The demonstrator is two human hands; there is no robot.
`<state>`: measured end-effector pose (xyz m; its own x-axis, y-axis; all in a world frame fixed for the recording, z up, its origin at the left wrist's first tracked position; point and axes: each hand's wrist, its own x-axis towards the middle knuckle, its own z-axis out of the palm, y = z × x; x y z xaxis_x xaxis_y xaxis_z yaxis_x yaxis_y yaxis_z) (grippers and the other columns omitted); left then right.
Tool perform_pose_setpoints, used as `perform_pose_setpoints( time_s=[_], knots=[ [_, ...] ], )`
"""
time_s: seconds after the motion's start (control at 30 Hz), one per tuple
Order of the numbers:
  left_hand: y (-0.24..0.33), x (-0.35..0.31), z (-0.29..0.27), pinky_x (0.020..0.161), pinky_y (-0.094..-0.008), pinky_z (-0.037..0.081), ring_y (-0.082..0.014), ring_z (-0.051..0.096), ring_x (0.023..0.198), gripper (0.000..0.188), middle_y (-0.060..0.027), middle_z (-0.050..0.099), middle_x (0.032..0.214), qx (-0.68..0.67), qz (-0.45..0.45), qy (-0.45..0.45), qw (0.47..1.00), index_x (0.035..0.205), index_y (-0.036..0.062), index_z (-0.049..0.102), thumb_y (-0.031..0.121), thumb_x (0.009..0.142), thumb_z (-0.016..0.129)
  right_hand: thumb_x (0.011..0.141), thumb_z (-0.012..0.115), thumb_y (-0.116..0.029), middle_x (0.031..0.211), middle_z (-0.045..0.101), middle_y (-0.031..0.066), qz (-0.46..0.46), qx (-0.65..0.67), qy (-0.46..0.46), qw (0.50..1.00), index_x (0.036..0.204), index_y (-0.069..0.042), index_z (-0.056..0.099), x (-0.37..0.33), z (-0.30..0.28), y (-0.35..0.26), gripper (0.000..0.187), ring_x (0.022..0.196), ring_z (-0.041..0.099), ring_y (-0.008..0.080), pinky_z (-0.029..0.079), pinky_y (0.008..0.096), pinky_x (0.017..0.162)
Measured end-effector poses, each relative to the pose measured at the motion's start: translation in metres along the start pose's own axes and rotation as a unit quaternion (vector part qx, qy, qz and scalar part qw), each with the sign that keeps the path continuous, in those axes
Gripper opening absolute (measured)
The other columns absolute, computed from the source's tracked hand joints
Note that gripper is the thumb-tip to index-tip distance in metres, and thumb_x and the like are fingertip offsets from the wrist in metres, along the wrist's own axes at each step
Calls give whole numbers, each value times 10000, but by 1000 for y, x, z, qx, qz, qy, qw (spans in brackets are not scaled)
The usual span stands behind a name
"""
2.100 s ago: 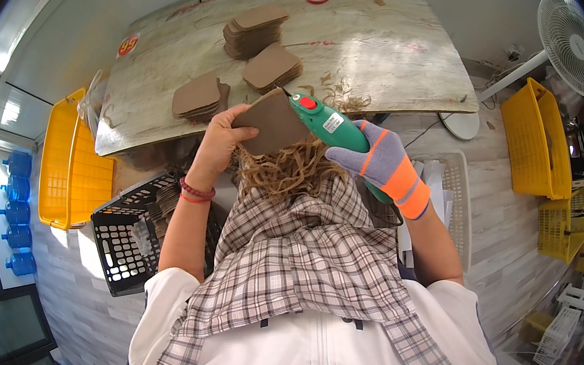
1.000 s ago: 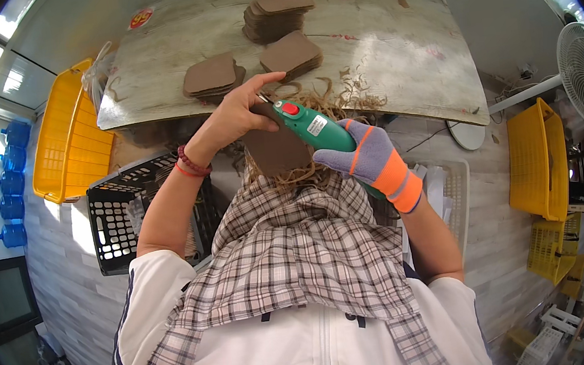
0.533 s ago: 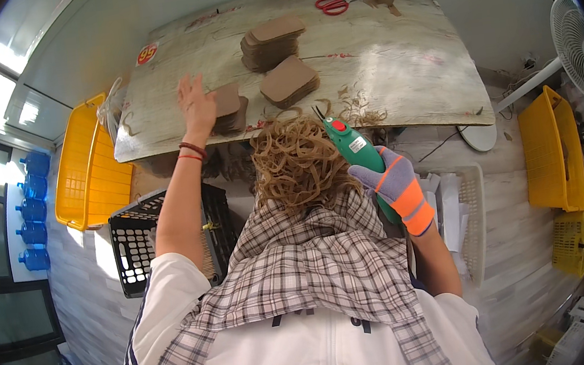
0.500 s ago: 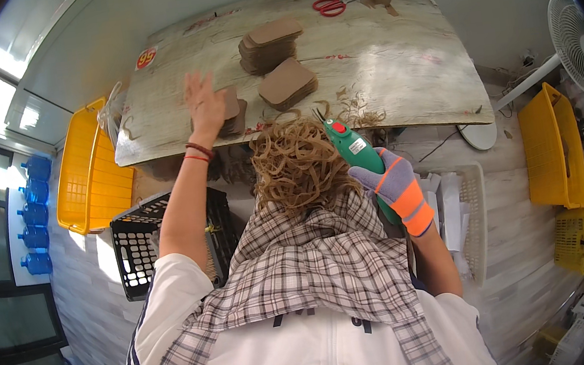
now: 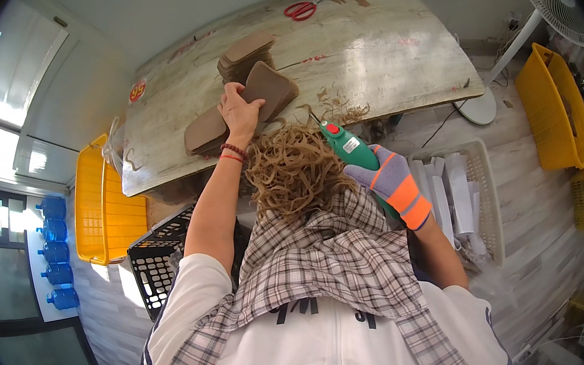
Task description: The person uses a handheld rotary tool to smooth the edges of small rectangular wooden pieces. They pick up each piece from a stack, run the tool along its edges, and place it back on the table. The process is repeated for multiple pieces.
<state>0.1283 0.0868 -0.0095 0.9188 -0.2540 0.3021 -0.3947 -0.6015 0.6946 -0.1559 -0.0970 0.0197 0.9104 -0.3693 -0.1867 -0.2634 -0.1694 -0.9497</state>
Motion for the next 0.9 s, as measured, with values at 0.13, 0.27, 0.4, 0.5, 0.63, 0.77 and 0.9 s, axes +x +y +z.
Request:
perform_pose_setpoints(
  time_s=[0.13,0.27,0.4,0.5,0.63,0.77,0.9],
  knots=[
    [0,-9,-10,873,-424,511,-279,586,1031,420,-97,597,1120,-468,-168,-8,868,1140,41,514,23,779,728,794,762,-212,725,618,15,20,6,-3,1000,1077,29,580,-3,2,-20,413,548,550,61,449,225,489],
    [50,-37,-13,961,-428,499,-280,561,1094,385,-110,564,1204,-782,-227,21,581,1205,40,503,-62,853,622,768,790,-250,699,614,20,-6,18,36,999,1066,23,591,8,8,-21,450,528,524,55,427,220,464],
    [77,-53,-2,1027,-424,454,-272,537,1150,447,-100,538,1247,-812,-174,28,556,1235,40,476,-107,835,610,771,791,-257,696,612,16,-17,27,51,998,1060,19,594,8,15,-37,445,534,525,47,424,213,467],
    [86,-57,4,1034,-412,449,-267,536,1159,458,-98,542,1243,-828,-167,30,534,1234,40,473,-140,829,588,773,793,-264,699,611,11,-19,50,51,997,1057,18,595,6,17,-41,446,539,525,43,420,208,468],
    [95,-61,7,1034,-402,451,-263,535,1160,449,-100,543,1240,-840,-177,25,512,1228,38,473,-149,833,572,776,793,-262,703,609,4,-20,64,53,996,1054,19,595,0,18,-46,442,544,525,39,417,205,470],
    [103,-70,7,1029,-399,455,-263,536,1156,431,-106,543,1236,-821,-195,5,537,1224,34,472,-150,843,551,778,790,-253,691,603,-1,-15,67,64,996,1036,17,599,-1,17,-52,420,537,519,38,416,207,469],
    [104,-80,10,1017,-398,462,-266,541,1146,418,-110,545,1228,-798,-198,-32,568,1227,28,465,-144,853,535,775,792,-250,677,597,-3,-11,81,69,994,1004,15,602,2,15,-60,398,525,520,43,417,213,464]
  ],
)
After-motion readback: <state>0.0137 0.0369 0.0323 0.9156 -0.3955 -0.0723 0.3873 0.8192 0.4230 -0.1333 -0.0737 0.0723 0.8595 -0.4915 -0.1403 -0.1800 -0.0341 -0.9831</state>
